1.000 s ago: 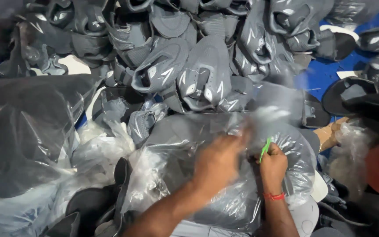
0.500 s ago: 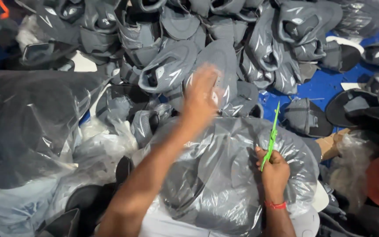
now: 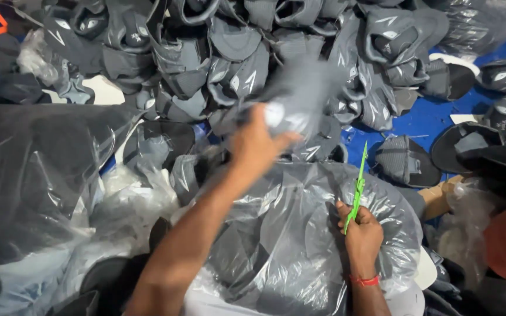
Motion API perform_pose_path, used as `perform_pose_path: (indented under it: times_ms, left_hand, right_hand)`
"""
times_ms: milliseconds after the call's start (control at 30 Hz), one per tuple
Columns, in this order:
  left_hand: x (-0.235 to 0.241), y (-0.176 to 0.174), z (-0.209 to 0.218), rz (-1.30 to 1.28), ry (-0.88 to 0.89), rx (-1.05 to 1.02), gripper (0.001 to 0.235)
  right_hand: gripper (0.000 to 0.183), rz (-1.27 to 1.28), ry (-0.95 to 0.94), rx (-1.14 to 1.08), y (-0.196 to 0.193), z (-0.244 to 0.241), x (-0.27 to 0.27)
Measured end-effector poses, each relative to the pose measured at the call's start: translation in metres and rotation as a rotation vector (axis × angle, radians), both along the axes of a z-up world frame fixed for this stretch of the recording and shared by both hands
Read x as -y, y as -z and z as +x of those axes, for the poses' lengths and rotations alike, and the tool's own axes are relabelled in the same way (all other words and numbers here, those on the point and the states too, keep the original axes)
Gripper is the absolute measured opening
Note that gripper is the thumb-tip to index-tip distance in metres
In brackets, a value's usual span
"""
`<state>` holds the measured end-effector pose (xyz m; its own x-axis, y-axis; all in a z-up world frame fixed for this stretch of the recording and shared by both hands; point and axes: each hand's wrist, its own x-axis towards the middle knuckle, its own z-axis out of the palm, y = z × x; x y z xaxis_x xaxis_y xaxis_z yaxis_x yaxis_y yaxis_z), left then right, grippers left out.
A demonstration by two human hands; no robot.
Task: The person trims excess material from grey shoe uppers using scissors.
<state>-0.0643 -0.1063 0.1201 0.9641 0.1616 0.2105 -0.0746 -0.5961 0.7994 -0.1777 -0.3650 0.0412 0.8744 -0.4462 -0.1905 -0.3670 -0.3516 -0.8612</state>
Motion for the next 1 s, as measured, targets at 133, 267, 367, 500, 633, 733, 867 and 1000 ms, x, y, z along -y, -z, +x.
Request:
perform_pose_path:
  times_ms: [133,267,367,500,633,733,867,1000]
  left_hand:
    - [0.052,-0.008,-0.058,0.112,0.328,0.481,0.074]
    - [0.044,-0.024,-0.065,-0.069,0.094,0.308,0.064]
    - [0.012,0.003,-0.059,-0.418,-0.016,0.166,0.057]
    - [-0.023,0.028,-0.069,-1.019,0.092,0.186,0.04]
    - [-0.037,0.04,-0.081,-1.084,0.083,0.154,0.034]
    - [-0.036,0.04,-0.086,-1.117,0.097,0.136,0.035]
    - [-0.037,0.039,-0.091,-1.13,0.127,0.12,0.032]
    - [-0.037,0.03,-0.099,-1.156,0.154,0.11,0.033]
  right_hand:
    - [0.032,0.045,0.005,0.024,0.006,-0.005,0.003]
    - [0.027,0.054,-0.023,0.053,-0.001,-0.013,0.004]
    - [0.027,0.12,-0.083,0.077,0.006,-0.015,0.012]
    - [0.027,0.344,-0.237,0.088,0.039,-0.026,0.031]
    - [0.037,0.66,-0.434,0.053,0.05,-0.036,0.025]
    - [0.064,1.011,-0.705,-0.027,0.025,-0.041,0.003]
    - [0.09,1.341,-0.944,-0.219,-0.017,-0.026,-0.037]
    - [0.078,1.458,-0.864,-0.269,0.003,-0.011,-0.05]
